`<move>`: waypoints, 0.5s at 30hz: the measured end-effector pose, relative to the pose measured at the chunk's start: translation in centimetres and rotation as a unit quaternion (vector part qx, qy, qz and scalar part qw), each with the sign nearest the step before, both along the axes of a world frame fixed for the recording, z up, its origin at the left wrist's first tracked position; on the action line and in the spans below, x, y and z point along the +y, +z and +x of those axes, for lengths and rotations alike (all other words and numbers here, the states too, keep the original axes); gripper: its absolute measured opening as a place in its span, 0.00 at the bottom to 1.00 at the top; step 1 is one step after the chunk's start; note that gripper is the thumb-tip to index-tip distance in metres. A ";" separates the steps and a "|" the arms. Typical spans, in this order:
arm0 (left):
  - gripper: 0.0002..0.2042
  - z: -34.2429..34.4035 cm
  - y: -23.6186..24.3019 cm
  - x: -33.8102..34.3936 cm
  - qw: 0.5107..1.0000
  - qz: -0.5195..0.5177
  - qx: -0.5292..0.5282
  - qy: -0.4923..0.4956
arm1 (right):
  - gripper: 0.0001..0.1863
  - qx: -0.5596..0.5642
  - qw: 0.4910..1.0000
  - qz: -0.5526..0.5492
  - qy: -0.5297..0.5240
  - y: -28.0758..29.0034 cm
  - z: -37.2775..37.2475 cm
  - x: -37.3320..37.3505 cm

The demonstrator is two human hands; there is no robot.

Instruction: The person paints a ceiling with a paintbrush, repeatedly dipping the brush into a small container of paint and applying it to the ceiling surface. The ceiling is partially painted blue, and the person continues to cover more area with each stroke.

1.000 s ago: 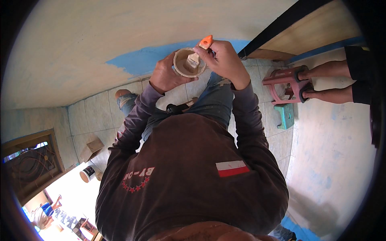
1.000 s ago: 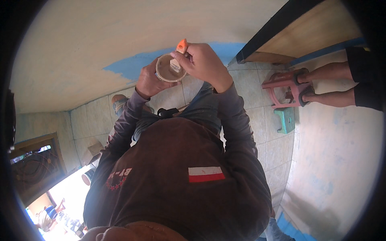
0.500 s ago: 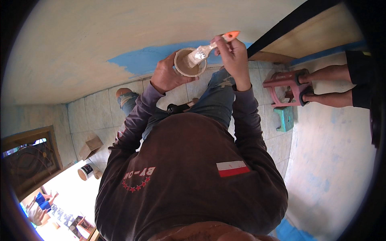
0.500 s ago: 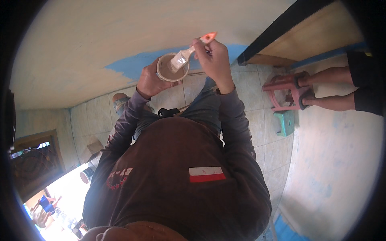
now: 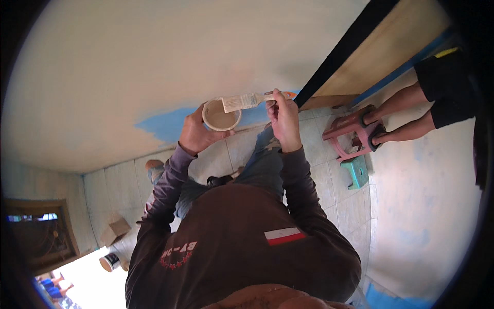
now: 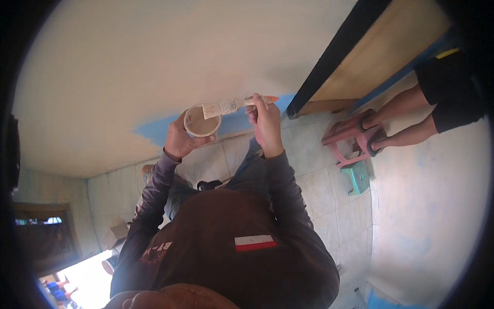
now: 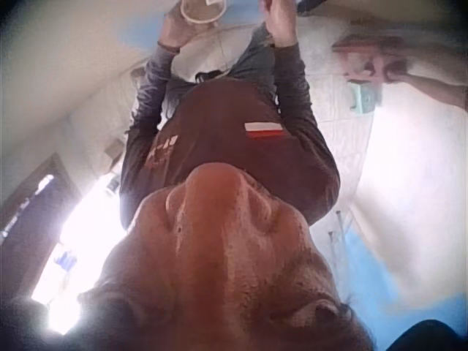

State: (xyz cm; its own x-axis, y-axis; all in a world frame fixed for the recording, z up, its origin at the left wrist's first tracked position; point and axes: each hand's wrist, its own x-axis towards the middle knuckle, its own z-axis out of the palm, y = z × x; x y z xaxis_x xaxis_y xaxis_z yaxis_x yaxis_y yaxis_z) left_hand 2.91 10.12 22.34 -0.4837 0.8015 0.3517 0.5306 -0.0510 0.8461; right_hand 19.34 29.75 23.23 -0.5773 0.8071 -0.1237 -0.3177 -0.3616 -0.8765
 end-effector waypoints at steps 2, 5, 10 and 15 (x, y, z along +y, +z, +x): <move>0.40 0.6 1.7 0.0 1.000 0.016 0.006 -0.007 | 0.12 0.049 0.999 0.022 0.002 1.8 1.0 0.0; 0.39 1.4 3.8 -0.4 0.999 0.037 -0.005 -0.012 | 0.13 0.090 0.995 0.052 -0.010 4.9 2.0 0.1; 0.39 2.6 6.1 -0.8 0.998 0.058 -0.001 -0.005 | 0.14 0.050 0.993 0.107 0.014 7.9 3.3 -1.9; 0.38 2.9 6.3 -0.7 0.996 0.074 -0.036 -0.019 | 0.13 0.088 0.993 0.071 0.022 7.2 3.4 -2.5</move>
State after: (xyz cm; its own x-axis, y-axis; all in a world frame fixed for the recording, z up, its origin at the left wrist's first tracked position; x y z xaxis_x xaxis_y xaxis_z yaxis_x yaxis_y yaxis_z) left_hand 5.76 9.39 28.68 -0.4813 0.7621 0.4331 0.4645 -0.1973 0.8633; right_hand 22.76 27.26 30.43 -0.6147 0.7831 0.0948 -0.4571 -0.2557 -0.8519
